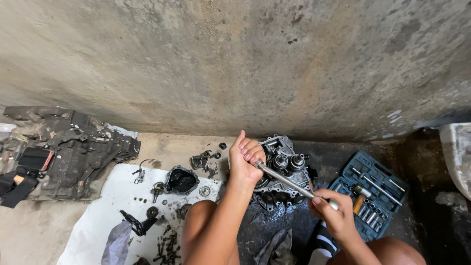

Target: The person sits on the floor and works on a disassembled engine block. They use a hammer to tap a component, then use a socket wrench to tighten a bolt on the engine. They also wipe the engine with a cloth.

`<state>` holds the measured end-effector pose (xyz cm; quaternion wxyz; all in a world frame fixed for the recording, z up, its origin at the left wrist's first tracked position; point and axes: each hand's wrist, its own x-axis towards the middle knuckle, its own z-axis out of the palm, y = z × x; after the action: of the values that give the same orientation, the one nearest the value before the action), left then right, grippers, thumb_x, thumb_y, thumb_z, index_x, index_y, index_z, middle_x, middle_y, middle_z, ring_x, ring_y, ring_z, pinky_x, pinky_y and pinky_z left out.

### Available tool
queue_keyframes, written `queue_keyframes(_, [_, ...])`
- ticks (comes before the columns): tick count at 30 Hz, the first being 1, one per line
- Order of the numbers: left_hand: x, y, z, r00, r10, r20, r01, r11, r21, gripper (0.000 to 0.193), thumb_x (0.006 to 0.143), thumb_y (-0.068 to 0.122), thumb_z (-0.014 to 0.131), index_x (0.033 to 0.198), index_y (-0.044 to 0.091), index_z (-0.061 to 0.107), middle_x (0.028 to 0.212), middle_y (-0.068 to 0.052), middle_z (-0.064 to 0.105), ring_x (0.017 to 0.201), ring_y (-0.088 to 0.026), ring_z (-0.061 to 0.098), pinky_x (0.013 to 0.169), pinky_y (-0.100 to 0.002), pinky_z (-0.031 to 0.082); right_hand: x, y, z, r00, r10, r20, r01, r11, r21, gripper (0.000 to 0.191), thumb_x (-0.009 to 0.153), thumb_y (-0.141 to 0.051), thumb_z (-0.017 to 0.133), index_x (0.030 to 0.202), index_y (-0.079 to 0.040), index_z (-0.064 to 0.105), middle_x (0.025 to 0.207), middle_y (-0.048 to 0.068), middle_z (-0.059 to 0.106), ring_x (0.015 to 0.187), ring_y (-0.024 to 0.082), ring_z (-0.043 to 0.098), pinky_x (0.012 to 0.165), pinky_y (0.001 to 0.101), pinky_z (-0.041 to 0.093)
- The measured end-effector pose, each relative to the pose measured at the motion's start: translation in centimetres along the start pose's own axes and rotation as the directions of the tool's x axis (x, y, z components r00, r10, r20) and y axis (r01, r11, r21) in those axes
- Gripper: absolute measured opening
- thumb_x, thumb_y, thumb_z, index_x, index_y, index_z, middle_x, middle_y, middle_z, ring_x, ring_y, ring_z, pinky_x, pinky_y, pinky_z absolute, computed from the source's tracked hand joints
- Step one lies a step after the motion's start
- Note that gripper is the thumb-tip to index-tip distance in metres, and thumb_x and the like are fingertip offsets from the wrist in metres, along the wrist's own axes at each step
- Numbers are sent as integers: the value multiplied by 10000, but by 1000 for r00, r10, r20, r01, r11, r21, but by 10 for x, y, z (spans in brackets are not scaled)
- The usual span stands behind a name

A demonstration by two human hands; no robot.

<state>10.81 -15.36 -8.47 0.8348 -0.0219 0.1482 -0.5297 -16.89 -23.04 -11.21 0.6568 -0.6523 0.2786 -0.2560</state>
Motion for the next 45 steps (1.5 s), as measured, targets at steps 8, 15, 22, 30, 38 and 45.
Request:
queue_keyframes(8, [-7,-4,13,980,197,19,-197,961,193,525,1059,341,532,583,213,350,491,79,278,360,-65,235,348,-244,215,2,-3,10,988,-155,-23,149,976,-159,249,915,-134,601,750,35,679,583,31,592,501,67,458,453,255,325])
queue_keyframes(15, [-6,-13,10,949,311,39,-309,905,292,516,1071,370,497,609,203,339,504,63,261,378,-79,211,351,-261,198,-7,-3,45,992,99,-74,-62,916,397,263,894,-139,545,734,58,615,551,51,513,438,120,370,420,313,266])
queue_keyframes(22, [-11,-20,21,968,245,57,-247,879,408,459,1067,428,424,759,101,517,633,-1,456,554,-162,481,566,-325,460,9,-33,32,984,164,73,-179,884,431,352,928,-255,539,755,36,633,463,12,379,408,131,300,426,320,246])
queue_keyframes(30, [-30,-9,-133,988,27,-151,129,-677,725,529,994,533,523,1031,32,688,970,-198,742,948,-383,728,851,-488,578,-28,-78,-45,995,20,-96,37,827,560,435,958,-375,510,776,8,605,476,21,346,411,137,264,452,311,228])
queue_keyframes(38, [-114,-56,-360,728,165,-666,311,-944,106,316,886,216,673,1181,121,736,1265,-169,687,1193,-362,660,981,-502,538,-51,-79,-83,978,23,-210,97,834,544,469,1009,-397,469,802,5,594,476,13,349,409,105,232,449,271,188])
queue_keyframes(45, [-148,-81,-398,875,16,-485,114,-978,175,404,818,224,731,1197,84,715,1317,-156,655,1245,-345,612,1045,-459,484,-105,-29,-139,938,45,-345,153,836,526,452,982,-510,531,835,-87,592,463,-48,341,419,55,221,509,251,192])
